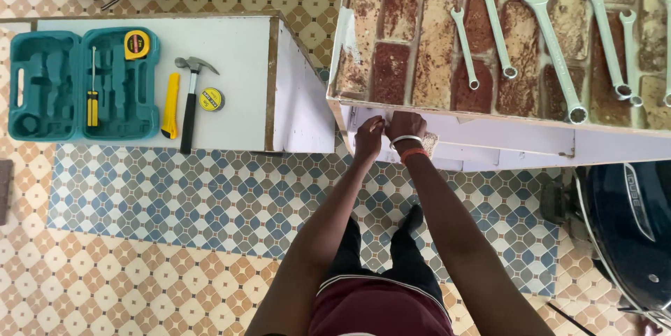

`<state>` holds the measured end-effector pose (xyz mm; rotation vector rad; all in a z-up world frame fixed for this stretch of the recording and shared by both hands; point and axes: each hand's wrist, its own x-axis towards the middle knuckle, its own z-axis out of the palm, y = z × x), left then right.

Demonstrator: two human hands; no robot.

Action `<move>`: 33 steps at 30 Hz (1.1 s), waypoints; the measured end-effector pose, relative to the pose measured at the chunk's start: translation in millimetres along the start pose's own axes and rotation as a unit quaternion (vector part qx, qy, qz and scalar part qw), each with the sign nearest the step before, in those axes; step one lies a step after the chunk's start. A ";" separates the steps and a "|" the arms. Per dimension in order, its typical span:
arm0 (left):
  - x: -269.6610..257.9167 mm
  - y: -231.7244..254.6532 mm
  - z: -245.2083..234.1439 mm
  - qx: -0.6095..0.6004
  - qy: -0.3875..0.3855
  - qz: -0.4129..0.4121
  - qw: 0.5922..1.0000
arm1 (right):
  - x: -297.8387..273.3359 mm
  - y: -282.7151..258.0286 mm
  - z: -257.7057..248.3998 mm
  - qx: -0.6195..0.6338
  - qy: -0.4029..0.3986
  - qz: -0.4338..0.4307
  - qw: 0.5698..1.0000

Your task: The person wipes the top of a white cabinet with a cloth, then picks up several wrenches from inside the cabinet and places them on the cabinet top. The person continues to wipe the cabinet interior and arrange the wrenches on the surface.

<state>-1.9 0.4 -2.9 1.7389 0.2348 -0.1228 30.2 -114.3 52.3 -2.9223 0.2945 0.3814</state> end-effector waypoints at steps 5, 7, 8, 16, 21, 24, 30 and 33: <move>-0.1 -4.6 3.7 -0.051 -0.008 -0.045 0.998 | -26.1 -1.5 -25.5 0.075 0.036 0.028 0.996; -5.5 3.3 5.6 -0.092 -0.027 -0.123 0.988 | -52.8 3.7 -36.3 0.151 0.019 0.055 0.987; -9.0 10.3 5.7 -0.167 -0.053 -0.134 0.975 | -64.4 6.8 -41.5 0.184 -0.007 0.055 0.981; -119.8 82.8 3.5 -0.546 -0.140 -0.193 0.803 | -190.4 59.7 -73.6 0.389 -0.016 -0.021 0.921; -169.5 117.6 19.1 -0.524 -0.181 -0.231 0.800 | -228.1 66.6 -115.5 0.271 0.221 -0.156 0.924; -190.1 133.1 21.7 -0.528 -0.214 -0.236 0.787 | -239.8 67.8 -118.7 0.207 0.253 -0.220 0.919; -205.4 140.6 26.8 -0.521 -0.197 -0.260 0.789 | -279.8 95.6 -138.0 0.214 0.196 -0.308 0.906; -213.4 132.2 31.3 -0.496 -0.200 -0.272 0.800 | -284.0 109.6 -153.1 0.248 0.157 -0.311 0.904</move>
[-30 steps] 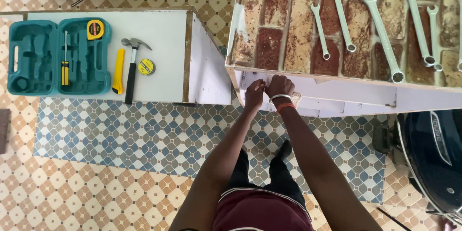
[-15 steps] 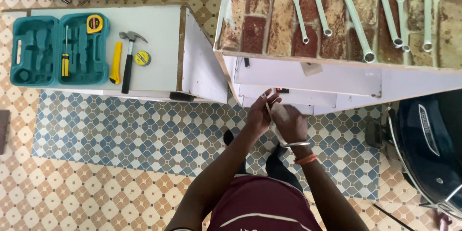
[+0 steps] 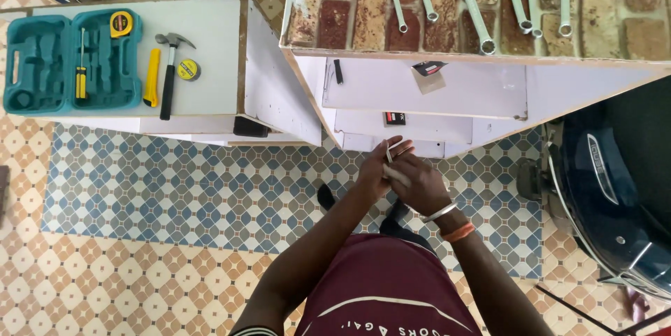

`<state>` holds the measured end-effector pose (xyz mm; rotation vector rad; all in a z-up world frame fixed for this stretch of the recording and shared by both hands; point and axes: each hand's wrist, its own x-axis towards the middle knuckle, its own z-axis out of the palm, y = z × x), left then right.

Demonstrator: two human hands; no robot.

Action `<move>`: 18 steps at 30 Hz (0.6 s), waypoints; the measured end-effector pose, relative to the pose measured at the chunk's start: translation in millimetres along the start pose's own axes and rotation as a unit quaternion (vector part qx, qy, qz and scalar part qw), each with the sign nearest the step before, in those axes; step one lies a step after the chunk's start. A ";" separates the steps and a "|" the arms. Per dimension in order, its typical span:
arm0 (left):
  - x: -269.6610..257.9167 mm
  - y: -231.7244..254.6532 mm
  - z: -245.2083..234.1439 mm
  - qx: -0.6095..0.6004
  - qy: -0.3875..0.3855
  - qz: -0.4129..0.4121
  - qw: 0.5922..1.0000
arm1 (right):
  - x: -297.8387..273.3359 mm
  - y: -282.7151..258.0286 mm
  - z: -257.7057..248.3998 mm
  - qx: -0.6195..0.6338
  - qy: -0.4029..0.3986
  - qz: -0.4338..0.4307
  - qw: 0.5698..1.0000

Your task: The person wipes the top of a white cabinet with a cloth, then picks up several wrenches from inside the cabinet and places them on the cabinet top. The person continues to wipe the cabinet interior and arrange the wrenches on the surface.

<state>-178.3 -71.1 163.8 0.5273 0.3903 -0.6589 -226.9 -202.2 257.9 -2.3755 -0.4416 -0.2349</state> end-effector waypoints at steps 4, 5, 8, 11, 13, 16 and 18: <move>5.4 -26.9 -1.0 -0.003 -0.001 0.014 1.000 | 10.5 8.6 -4.1 -0.064 0.057 0.103 0.991; 5.4 -28.6 3.5 -0.019 0.028 -0.003 0.999 | 10.4 6.9 -3.7 -0.091 0.069 0.080 0.990; -2.9 -23.9 24.7 -0.054 0.044 -0.014 0.997 | 7.3 -3.7 -5.0 -0.128 0.089 0.025 0.987; -10.4 -7.2 38.5 -0.058 -0.043 0.035 0.997 | 2.6 -8.2 -11.8 -0.088 0.082 -0.001 0.993; -12.3 -4.3 43.0 -0.068 -0.029 0.036 0.997 | -4.2 -6.1 -13.3 -0.055 0.054 -0.003 0.997; -7.0 -8.6 44.8 -0.031 0.016 0.069 0.997 | -18.6 16.5 -19.7 0.015 0.030 -0.038 0.999; 0.5 -9.5 43.5 -0.047 0.028 0.084 0.995 | -21.9 37.8 -22.6 0.022 0.056 -0.017 0.998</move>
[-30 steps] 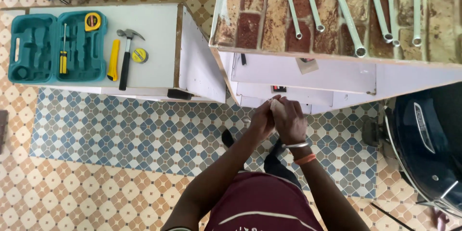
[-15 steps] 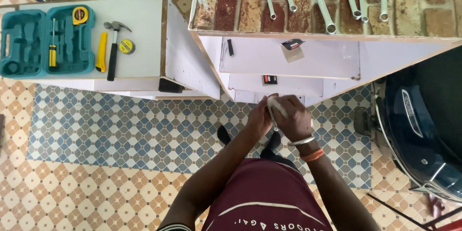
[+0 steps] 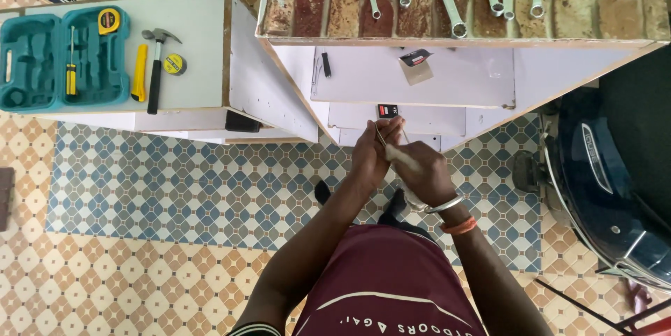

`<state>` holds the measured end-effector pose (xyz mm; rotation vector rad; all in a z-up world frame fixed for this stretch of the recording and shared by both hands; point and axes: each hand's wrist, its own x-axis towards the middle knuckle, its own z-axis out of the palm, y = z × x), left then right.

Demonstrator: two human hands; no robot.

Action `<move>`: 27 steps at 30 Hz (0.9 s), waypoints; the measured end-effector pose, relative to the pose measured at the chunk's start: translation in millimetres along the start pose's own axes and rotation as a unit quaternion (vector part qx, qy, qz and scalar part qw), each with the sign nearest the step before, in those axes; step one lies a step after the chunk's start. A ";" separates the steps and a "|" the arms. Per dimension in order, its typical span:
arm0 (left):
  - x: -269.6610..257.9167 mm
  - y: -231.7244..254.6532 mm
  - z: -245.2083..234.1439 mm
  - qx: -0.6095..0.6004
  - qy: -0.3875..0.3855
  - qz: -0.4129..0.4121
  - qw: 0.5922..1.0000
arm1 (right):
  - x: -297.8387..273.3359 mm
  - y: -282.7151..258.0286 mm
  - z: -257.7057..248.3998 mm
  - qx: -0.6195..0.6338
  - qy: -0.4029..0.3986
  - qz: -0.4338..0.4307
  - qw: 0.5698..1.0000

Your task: The person wipes the top of a white cabinet with a cloth, then picks up several wrenches from inside the cabinet and places them on the cabinet top. The person continues to wipe the cabinet interior and arrange the wrenches on the surface.

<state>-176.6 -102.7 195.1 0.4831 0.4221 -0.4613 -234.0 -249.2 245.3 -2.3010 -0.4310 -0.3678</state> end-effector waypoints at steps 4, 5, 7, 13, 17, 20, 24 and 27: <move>3.6 -20.7 7.3 0.034 -0.136 0.045 0.989 | -1.8 11.4 -8.7 0.137 -0.002 0.244 0.960; 2.0 -23.8 14.7 0.065 -0.108 0.056 0.990 | -1.0 7.9 -9.4 0.139 -0.006 0.249 0.958; -0.6 -29.1 39.3 0.127 -0.053 0.078 0.987 | 2.3 2.1 -13.3 0.141 -0.011 0.261 0.955; -8.6 -27.5 97.5 0.255 0.020 0.109 0.961 | -5.2 -2.5 -56.9 0.165 -0.045 0.309 0.935; -11.6 -32.2 129.9 0.192 -0.068 0.065 0.977 | -10.6 -10.2 -103.7 0.167 0.007 0.289 0.943; -9.6 -38.8 156.5 0.180 -0.132 0.041 0.974 | -7.6 -22.4 -133.4 0.147 0.075 0.284 0.944; -1.0 -56.9 181.3 0.113 -0.213 0.053 0.969 | 6.2 -28.3 -153.4 0.101 0.134 0.242 0.956; 7.7 -58.0 190.9 0.115 -0.246 0.071 0.960 | 20.4 -24.6 -162.9 0.089 0.178 0.222 0.955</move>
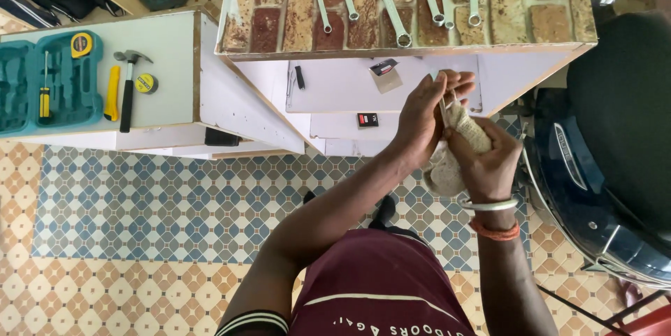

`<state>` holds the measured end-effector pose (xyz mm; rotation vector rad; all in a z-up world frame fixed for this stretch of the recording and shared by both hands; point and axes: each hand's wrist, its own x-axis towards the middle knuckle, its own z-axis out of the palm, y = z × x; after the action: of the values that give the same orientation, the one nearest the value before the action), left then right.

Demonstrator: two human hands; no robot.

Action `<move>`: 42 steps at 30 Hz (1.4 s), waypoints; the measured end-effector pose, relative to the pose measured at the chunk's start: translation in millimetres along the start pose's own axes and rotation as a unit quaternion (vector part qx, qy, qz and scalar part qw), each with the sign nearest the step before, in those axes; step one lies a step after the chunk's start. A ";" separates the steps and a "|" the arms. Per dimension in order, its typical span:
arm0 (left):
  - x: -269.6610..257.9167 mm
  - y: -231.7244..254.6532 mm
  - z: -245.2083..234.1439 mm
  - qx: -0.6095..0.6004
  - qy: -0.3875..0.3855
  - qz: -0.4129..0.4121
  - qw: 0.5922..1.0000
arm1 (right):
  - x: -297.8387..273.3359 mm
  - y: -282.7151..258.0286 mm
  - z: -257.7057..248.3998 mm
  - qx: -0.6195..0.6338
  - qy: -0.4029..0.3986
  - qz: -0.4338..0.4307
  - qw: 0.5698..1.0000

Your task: The person wipes the top of a white cabinet with a cloth, then picks up several wrenches from inside the cabinet and places them on the cabinet top. The person continues to wipe the cabinet interior and arrange the wrenches on the surface.

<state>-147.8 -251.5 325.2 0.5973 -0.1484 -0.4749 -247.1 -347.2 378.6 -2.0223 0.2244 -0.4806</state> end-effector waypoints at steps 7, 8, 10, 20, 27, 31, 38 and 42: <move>6.1 7.4 -10.6 0.130 0.054 -0.074 0.987 | 80.6 -4.3 21.5 -0.075 0.088 -0.212 0.970; 5.9 6.1 -13.3 0.143 0.062 -0.063 0.986 | 90.9 -4.8 28.0 -0.096 0.100 -0.225 0.964; 3.3 4.2 -21.2 0.167 0.080 -0.039 0.982 | 111.6 -4.8 41.9 -0.137 0.121 -0.252 0.950; -36.0 -6.2 -81.4 0.204 0.145 -0.058 0.966 | 156.3 10.9 92.8 -0.320 0.106 -0.250 0.908; -56.8 -12.3 -139.7 0.236 0.213 -0.096 0.943 | 116.0 22.3 79.6 -0.213 0.179 -0.311 0.909; -63.7 -3.6 -196.0 0.261 0.248 -0.078 0.930 | 42.2 28.4 71.2 -0.157 0.190 -0.267 0.932; -39.9 25.1 -318.6 0.488 0.340 -0.035 0.803 | -24.6 95.3 185.4 -0.109 0.006 -0.090 0.990; -26.0 37.3 -366.2 0.591 0.336 0.123 0.723 | -7.8 145.3 263.4 -0.049 -0.025 -0.094 0.994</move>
<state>-57.9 -27.2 46.4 1.9553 0.2031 0.2055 -135.6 -202.8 139.4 -2.1606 0.0264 -0.5440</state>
